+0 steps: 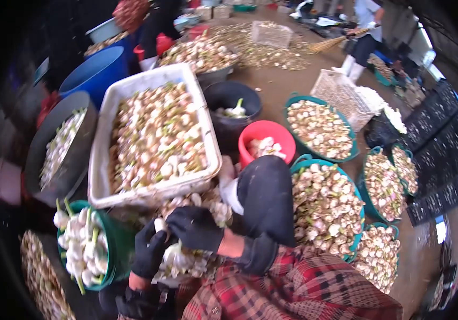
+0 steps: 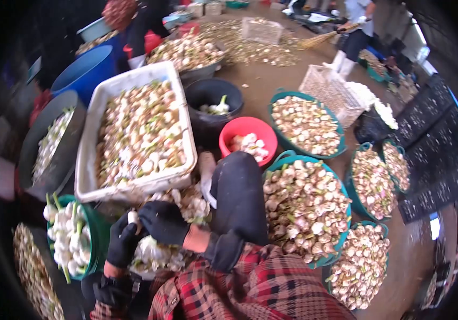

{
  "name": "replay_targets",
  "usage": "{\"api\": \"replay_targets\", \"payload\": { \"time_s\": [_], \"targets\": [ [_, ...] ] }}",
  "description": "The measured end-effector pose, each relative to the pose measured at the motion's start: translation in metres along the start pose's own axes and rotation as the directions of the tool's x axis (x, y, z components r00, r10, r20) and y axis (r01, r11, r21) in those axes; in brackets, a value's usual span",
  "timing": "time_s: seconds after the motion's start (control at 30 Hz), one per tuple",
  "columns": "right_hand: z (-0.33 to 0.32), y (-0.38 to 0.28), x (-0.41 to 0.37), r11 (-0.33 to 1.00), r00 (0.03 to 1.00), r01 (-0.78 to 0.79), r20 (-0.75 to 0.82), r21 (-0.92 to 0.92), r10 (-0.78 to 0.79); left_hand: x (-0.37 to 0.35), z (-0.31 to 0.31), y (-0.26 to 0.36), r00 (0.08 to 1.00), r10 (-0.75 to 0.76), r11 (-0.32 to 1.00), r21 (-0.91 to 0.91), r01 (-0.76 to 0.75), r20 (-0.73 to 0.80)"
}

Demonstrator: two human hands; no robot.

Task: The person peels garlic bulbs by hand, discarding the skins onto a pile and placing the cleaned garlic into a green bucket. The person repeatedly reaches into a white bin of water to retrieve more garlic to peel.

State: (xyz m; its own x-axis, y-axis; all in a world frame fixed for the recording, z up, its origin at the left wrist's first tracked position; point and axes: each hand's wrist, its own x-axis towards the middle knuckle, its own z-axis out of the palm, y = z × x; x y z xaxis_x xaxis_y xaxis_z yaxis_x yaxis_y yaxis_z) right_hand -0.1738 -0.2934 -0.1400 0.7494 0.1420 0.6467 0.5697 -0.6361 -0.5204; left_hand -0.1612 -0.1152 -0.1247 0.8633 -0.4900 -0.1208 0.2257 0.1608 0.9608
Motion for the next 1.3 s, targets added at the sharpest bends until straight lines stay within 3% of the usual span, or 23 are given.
{"api": "replay_targets", "payload": {
  "time_s": [0.07, 0.13, 0.2, 0.27, 0.3, 0.33, 0.43, 0.5, 0.53, 0.6, 0.67, 0.73, 0.83, 0.87, 0.93, 1.0, 1.07, 1.1, 1.13, 1.17, 1.2, 1.27, 1.3],
  "targets": [
    [-0.003, 0.000, 0.002, 0.998, 0.998, -0.056, 0.026, 0.009, 0.055, 0.004, 0.003, 0.018, 0.983, -0.180, 0.976, 0.126, 0.176, 0.028],
    [0.007, 0.015, -0.004, 0.995, 0.993, -0.089, 0.084, 0.048, 0.085, 0.015, -0.009, 0.014, 0.968, -0.247, 0.914, 0.346, 0.214, 0.054],
    [0.018, 0.024, -0.008, 0.966, 0.969, -0.231, 0.112, 0.119, 0.219, 0.027, -0.014, 0.015, 0.973, -0.202, 0.884, 0.449, 0.132, 0.112],
    [0.022, 0.035, -0.005, 0.896, 0.928, -0.369, 0.147, 0.248, 0.341, 0.035, -0.014, 0.005, 0.988, 0.024, 0.883, 0.460, -0.094, 0.155],
    [0.024, 0.039, -0.003, 0.871, 0.909, -0.415, 0.148, 0.263, 0.389, 0.043, -0.026, 0.006, 0.958, -0.128, 0.875, 0.484, -0.014, 0.258],
    [0.027, 0.044, -0.001, 0.843, 0.888, -0.460, 0.150, 0.278, 0.435, 0.046, -0.027, 0.000, 0.955, -0.065, 0.922, 0.384, -0.054, 0.291],
    [0.023, 0.057, 0.006, 0.719, 0.819, -0.574, 0.274, 0.391, 0.505, 0.052, -0.029, -0.015, 0.984, -0.075, 0.952, 0.306, 0.022, 0.162],
    [0.024, 0.058, 0.009, 0.701, 0.817, -0.577, 0.321, 0.420, 0.480, 0.056, -0.037, -0.038, 0.964, 0.257, 0.843, 0.471, -0.259, 0.071],
    [0.026, 0.058, 0.007, 0.736, 0.797, -0.593, 0.373, 0.328, 0.476, 0.057, -0.034, -0.035, 0.975, 0.223, 0.801, 0.568, -0.188, 0.009],
    [0.039, 0.053, 0.003, 0.735, 0.806, -0.589, 0.307, 0.336, 0.506, 0.057, -0.038, -0.047, 0.984, 0.141, 0.824, 0.564, -0.055, -0.110],
    [0.046, 0.049, 0.006, 0.677, 0.773, -0.633, 0.274, 0.375, 0.572, 0.054, -0.035, -0.044, 0.973, 0.172, 0.884, 0.459, -0.084, -0.154],
    [0.048, 0.061, 0.005, 0.686, 0.729, -0.680, 0.340, 0.258, 0.595, 0.053, -0.044, -0.044, 0.970, 0.231, 0.836, 0.526, -0.155, -0.080],
    [0.057, 0.068, 0.002, 0.641, 0.669, -0.742, 0.285, 0.197, 0.686, 0.046, -0.042, -0.039, 0.987, 0.084, 0.981, 0.183, -0.058, -0.137],
    [0.064, 0.076, -0.008, 0.650, 0.671, -0.741, 0.247, 0.171, 0.700, 0.041, -0.046, -0.036, 0.984, 0.075, 0.983, 0.180, -0.045, -0.162],
    [0.065, 0.079, -0.013, 0.740, 0.738, -0.667, 0.223, 0.092, 0.637, 0.038, -0.049, -0.031, 0.991, -0.061, 0.983, -0.180, 0.039, -0.116],
    [0.063, 0.080, -0.013, 0.922, 0.913, -0.382, 0.127, -0.064, 0.387, 0.035, -0.060, -0.045, 0.996, -0.042, 0.991, -0.129, 0.031, -0.077],
    [0.047, 0.091, -0.015, 0.927, 0.901, -0.368, 0.217, -0.070, 0.375, 0.031, -0.059, -0.040, 0.992, -0.088, 0.782, -0.611, 0.124, 0.089],
    [0.033, 0.100, -0.017, 0.944, 0.802, -0.288, 0.498, -0.163, 0.330, 0.034, -0.055, -0.031, 0.995, -0.073, 0.737, -0.668, 0.097, 0.064],
    [0.024, 0.104, -0.009, 0.960, 0.611, -0.172, 0.740, -0.222, 0.281, 0.037, -0.060, -0.027, 0.996, -0.071, 0.727, -0.681, 0.083, 0.046],
    [0.012, 0.101, -0.002, 0.961, 0.519, -0.188, 0.810, -0.204, 0.273, 0.040, -0.063, -0.022, 0.992, -0.120, 0.838, -0.531, 0.123, 0.041],
    [0.003, 0.095, 0.016, 0.962, 0.509, -0.184, 0.818, -0.200, 0.267, 0.041, -0.066, -0.019, 0.985, -0.170, 0.917, -0.362, 0.168, 0.028],
    [-0.004, 0.093, 0.061, 0.959, 0.572, -0.275, 0.812, 0.063, 0.111, 0.044, -0.063, -0.021, 0.965, -0.261, 0.859, -0.457, 0.230, -0.005],
    [-0.004, 0.093, 0.082, 0.962, 0.594, -0.274, 0.790, 0.021, 0.152, 0.044, -0.061, -0.028, 0.961, -0.276, 0.881, -0.407, 0.240, -0.030]
  ]
}}
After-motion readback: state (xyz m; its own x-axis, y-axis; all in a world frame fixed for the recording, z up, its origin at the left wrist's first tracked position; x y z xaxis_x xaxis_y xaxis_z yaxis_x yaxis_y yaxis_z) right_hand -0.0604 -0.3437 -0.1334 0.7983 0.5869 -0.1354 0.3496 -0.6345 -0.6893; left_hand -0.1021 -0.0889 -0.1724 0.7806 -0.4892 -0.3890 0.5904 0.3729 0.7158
